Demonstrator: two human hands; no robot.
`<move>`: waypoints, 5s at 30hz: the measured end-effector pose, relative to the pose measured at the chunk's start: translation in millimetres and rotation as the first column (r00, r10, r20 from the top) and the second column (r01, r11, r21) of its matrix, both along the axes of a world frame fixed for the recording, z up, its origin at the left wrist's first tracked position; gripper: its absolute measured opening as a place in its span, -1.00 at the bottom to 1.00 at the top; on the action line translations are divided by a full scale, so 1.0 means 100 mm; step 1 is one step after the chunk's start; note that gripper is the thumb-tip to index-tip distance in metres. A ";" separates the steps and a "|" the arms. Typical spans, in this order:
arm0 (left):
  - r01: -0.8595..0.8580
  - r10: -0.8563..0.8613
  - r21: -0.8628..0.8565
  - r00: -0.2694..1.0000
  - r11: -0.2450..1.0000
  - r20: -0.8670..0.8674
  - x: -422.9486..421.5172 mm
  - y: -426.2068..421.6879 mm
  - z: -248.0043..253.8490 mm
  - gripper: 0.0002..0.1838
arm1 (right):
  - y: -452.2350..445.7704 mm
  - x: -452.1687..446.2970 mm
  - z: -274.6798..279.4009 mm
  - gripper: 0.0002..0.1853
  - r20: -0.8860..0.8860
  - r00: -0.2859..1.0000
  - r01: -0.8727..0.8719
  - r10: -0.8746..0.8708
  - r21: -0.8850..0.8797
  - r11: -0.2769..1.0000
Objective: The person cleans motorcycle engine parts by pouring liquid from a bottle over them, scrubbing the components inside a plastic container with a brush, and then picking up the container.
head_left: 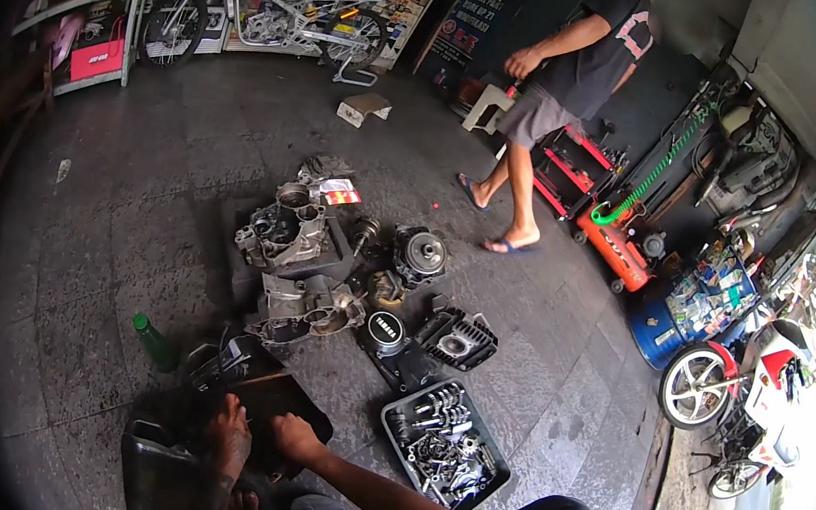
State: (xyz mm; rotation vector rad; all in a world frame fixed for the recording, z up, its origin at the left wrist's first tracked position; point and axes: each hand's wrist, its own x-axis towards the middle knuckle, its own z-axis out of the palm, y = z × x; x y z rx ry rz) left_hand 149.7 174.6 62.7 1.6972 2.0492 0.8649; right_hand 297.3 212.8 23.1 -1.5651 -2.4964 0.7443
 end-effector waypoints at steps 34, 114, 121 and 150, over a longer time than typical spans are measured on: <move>0.429 -0.654 -0.494 0.489 0.756 -0.577 -0.18 0.70 -1.79 -0.74 | -0.06 0.05 0.25 -0.71 0.258 0.946 -0.186 0.195 -0.056 0.981; 0.297 -0.131 -0.114 0.692 0.948 0.710 -0.08 0.98 -2.07 -0.77 | -0.53 0.24 0.91 -0.82 0.315 0.949 -0.033 0.032 -0.001 0.999; 0.135 0.236 -0.295 0.338 0.946 0.911 -0.66 0.80 -2.40 -0.77 | -0.67 0.20 1.03 -0.89 0.178 0.983 -0.047 0.043 0.019 0.999; -0.043 0.193 -0.199 -0.114 0.979 0.975 0.07 0.46 -1.54 -0.74 | -0.56 0.67 0.83 -0.62 0.273 0.962 -0.015 0.021 -0.025 1.000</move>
